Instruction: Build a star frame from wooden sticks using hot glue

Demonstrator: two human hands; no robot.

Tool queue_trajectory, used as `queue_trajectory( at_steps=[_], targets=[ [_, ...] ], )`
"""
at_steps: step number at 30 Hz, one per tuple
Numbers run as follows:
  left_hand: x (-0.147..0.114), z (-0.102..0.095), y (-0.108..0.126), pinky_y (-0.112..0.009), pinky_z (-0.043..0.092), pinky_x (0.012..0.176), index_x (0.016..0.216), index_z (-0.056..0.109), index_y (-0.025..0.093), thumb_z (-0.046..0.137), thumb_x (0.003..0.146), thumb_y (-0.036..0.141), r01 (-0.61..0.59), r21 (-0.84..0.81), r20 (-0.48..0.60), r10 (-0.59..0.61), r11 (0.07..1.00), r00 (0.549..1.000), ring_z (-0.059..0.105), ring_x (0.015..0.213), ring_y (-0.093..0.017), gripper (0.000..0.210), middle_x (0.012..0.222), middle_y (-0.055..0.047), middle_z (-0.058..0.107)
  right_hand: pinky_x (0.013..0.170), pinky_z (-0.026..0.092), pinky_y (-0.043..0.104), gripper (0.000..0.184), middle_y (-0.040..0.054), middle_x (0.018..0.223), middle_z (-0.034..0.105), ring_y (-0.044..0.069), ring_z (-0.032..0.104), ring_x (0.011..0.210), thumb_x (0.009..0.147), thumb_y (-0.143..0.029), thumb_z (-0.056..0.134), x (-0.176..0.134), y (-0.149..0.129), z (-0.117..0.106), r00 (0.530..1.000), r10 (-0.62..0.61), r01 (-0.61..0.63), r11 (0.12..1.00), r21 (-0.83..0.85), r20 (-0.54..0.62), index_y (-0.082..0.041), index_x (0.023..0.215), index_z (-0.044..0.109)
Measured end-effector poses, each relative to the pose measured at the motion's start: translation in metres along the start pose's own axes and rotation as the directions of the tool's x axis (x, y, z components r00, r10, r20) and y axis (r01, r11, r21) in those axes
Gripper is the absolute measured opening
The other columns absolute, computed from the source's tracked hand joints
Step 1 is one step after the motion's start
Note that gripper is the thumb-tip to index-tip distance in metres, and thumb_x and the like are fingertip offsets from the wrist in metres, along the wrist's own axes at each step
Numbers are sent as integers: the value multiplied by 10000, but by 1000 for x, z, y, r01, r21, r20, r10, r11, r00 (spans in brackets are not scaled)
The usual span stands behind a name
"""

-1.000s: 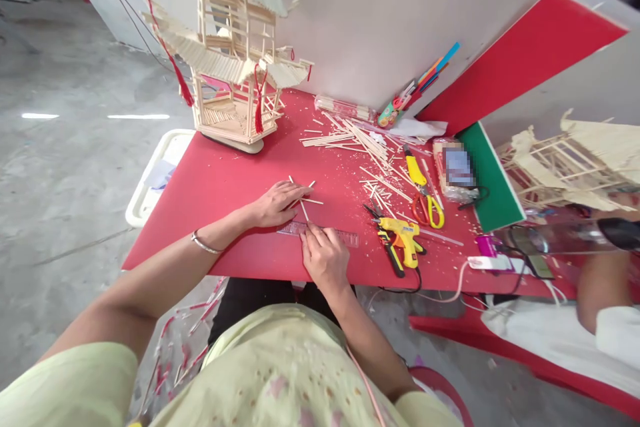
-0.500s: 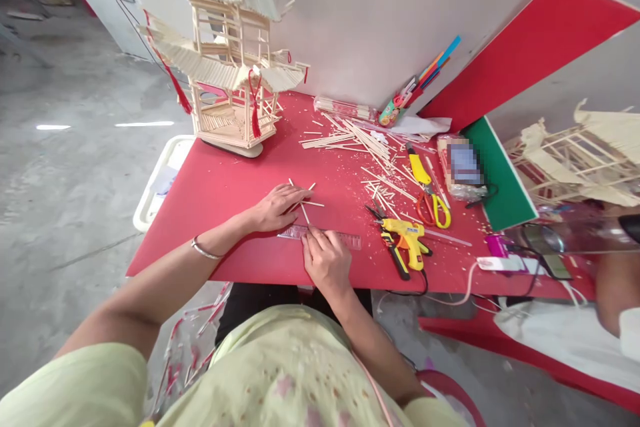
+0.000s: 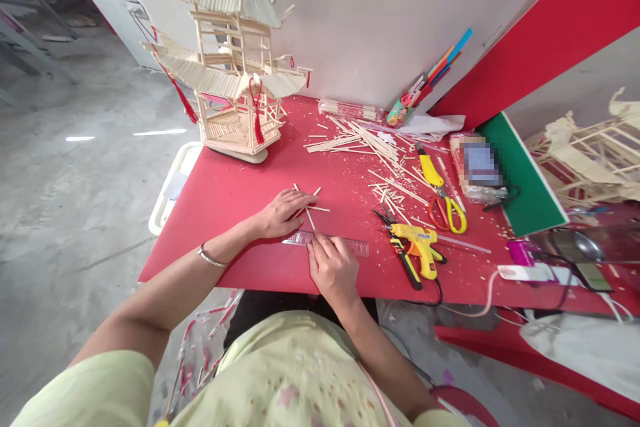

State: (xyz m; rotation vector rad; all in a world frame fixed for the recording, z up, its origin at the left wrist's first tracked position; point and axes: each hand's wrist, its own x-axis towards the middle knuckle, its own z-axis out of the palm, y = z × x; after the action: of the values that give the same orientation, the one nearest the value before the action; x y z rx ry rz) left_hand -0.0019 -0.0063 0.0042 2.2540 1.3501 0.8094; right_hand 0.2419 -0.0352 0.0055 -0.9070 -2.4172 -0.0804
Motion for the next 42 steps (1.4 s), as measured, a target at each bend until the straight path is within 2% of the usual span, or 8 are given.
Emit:
queue_trajectory(
  at_steps=[10,22,42],
  targets=[
    [-1,2,-1,-520,349,1254,1569,458,215,539,999,240,-1,-7,-8,1,1000,1000,562,1419,-283,576,1503,-139,627,860,562,350,172,67,1203,807,209,678,912,1033,-205,643,1,0,-1,1000,-4,4,1000,3,0,-200,1097,803],
    [0,-1,4,-546,327,1277,1549,477,201,544,999,259,24,-4,5,-24,1000,1000,556,1430,-292,558,1513,-145,621,844,551,362,156,67,1171,812,209,688,909,1025,-167,656,2,0,0,998,-15,17,999,34,-59,-197,1102,788],
    [0,-4,9,-544,354,1264,1545,492,214,546,1003,284,25,3,1,-25,1000,1000,570,1416,-300,549,1499,-157,626,854,549,373,176,64,1159,813,220,699,922,1027,-157,642,1,1,1,998,-16,19,999,40,-57,-212,1100,792]
  ],
)
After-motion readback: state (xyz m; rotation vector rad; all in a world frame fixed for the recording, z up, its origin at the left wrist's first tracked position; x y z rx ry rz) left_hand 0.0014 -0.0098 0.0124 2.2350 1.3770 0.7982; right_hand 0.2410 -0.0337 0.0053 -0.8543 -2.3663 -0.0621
